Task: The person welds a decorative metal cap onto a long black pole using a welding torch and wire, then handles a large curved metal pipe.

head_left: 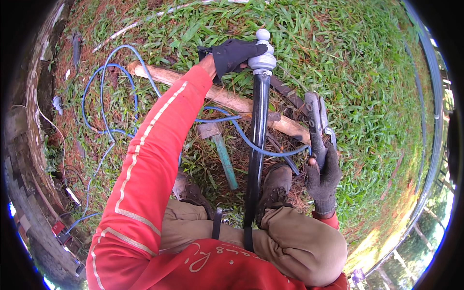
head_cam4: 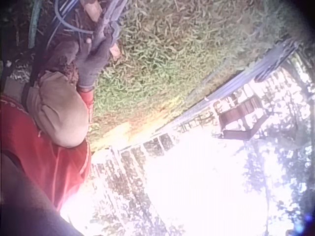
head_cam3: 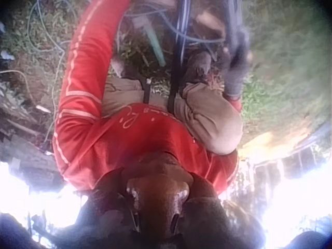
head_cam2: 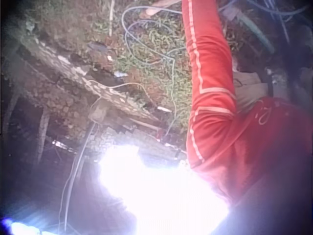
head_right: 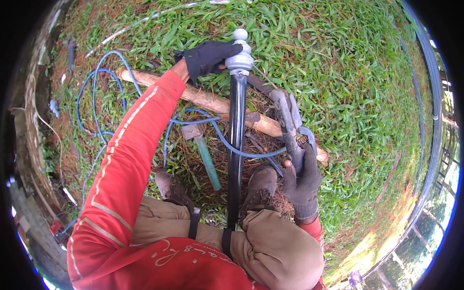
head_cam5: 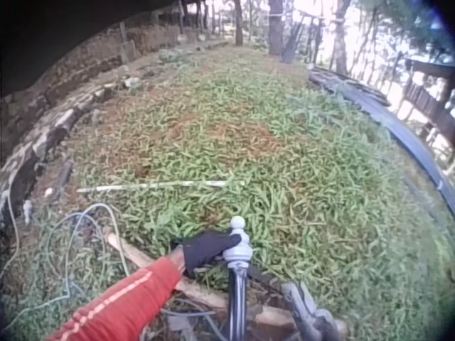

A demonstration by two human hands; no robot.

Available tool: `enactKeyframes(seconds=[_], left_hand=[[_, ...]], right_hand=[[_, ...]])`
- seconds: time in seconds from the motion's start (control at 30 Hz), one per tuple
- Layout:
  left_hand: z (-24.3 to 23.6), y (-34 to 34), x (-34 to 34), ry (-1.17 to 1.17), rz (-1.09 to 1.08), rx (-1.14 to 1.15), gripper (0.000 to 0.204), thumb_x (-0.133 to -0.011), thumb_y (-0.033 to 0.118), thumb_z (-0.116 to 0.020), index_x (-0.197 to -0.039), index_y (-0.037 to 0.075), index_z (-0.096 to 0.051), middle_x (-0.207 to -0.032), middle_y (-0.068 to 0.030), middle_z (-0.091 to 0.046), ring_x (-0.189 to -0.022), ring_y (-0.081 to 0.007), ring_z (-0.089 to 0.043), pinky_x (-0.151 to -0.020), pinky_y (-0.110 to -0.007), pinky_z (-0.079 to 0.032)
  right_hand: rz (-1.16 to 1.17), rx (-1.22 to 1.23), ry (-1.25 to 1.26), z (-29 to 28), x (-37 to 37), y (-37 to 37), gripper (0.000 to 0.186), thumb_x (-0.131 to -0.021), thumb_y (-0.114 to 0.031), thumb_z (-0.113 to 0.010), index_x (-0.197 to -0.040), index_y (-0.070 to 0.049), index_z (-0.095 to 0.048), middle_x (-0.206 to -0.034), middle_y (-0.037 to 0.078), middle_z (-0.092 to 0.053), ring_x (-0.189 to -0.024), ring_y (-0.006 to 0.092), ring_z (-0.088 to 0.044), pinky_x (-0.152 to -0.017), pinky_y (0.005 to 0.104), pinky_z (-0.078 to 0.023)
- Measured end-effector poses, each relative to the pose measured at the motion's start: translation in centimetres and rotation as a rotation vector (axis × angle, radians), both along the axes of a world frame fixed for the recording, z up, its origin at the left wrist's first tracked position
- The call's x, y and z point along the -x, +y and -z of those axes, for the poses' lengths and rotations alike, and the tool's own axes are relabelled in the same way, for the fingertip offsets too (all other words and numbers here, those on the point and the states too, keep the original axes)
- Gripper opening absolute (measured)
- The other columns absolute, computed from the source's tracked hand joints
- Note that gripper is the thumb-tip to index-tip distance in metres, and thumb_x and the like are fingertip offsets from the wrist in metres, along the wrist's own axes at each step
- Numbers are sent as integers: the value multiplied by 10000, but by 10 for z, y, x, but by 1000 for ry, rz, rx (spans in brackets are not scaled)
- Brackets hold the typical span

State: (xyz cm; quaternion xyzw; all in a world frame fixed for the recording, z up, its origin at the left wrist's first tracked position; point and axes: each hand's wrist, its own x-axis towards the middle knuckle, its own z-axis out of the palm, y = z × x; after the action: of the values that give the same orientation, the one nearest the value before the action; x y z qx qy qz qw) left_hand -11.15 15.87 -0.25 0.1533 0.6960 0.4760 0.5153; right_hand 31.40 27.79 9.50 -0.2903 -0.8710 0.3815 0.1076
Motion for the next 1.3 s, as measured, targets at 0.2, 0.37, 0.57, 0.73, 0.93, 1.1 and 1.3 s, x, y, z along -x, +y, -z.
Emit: enactKeyframes(seconds=[0.2, 0.37, 0.57, 0.73, 0.93, 1.1, 1.3], left_hand=[[1, -2, 7, 113, 45, 77, 490, -1019, 637, -772, -1148, 167, -821, -837, 79, -630, -716, -50, -484, -632, -244, -388], [7, 1, 11, 159, 58, 84, 483, -1024, 636, -767, -1014, 153, -790, -757, 71, -578, -656, -54, -466, -591, -254, -367], [8, 1, 12, 167, 56, 70, 479, -1029, 614, -774, -913, 151, -746, -695, 60, -536, -599, -61, -445, -551, -267, -336], [10, 2, 12, 181, 44, 70, 465, -1027, 604, -782, -931, 149, -762, -695, 49, -547, -601, -68, -449, -551, -276, -333], [9, -1, 13, 214, 67, 48, 619, -999, 733, -714, -810, 143, -718, -676, 22, -560, -604, -115, -463, -564, -325, -352], [1, -6, 10, 193, 69, 50, 601, -1001, 720, -723, -782, 161, -688, -660, 32, -537, -588, -109, -451, -548, -321, -330], [10, -3, 10, 196, 33, 29, 621, -997, 715, -740, -735, 161, -645, -642, 31, -514, -565, -109, -438, -524, -322, -319]], right_hand=[[-81, -39, -84, 1, 2, 1, 707, -1038, -300, -769, -1564, 113, -538, -1180, 305, -767, -977, 443, -813, -823, 446, -624], [-127, -96, -36, 8, 0, 3, 697, -1069, -248, -740, -1645, 61, -498, -954, 161, -769, -804, 186, -738, -759, 353, -599], [-126, -84, -33, 6, 0, 1, 684, -1066, -230, -739, -1638, 64, -506, -983, 166, -774, -818, 180, -736, -777, 354, -603], [-137, -70, -48, 3, 3, 0, 670, -1063, -221, -744, -1623, 66, -517, -1001, 163, -779, -822, 182, -736, -780, 358, -606], [-124, -71, -62, 3, 4, -1, 669, -1056, -220, -763, -1627, 34, -525, -998, 156, -786, -826, 181, -748, -772, 354, -610], [-102, 24, -24, 2, 8, -4, 679, -1052, -215, -764, -1635, 29, -517, -1014, 170, -794, -838, 206, -760, -779, 362, -611], [-132, -66, -38, 4, 7, -2, 696, -1041, -203, -764, -1637, 46, -508, -1001, 188, -785, -835, 221, -759, -780, 375, -612]])
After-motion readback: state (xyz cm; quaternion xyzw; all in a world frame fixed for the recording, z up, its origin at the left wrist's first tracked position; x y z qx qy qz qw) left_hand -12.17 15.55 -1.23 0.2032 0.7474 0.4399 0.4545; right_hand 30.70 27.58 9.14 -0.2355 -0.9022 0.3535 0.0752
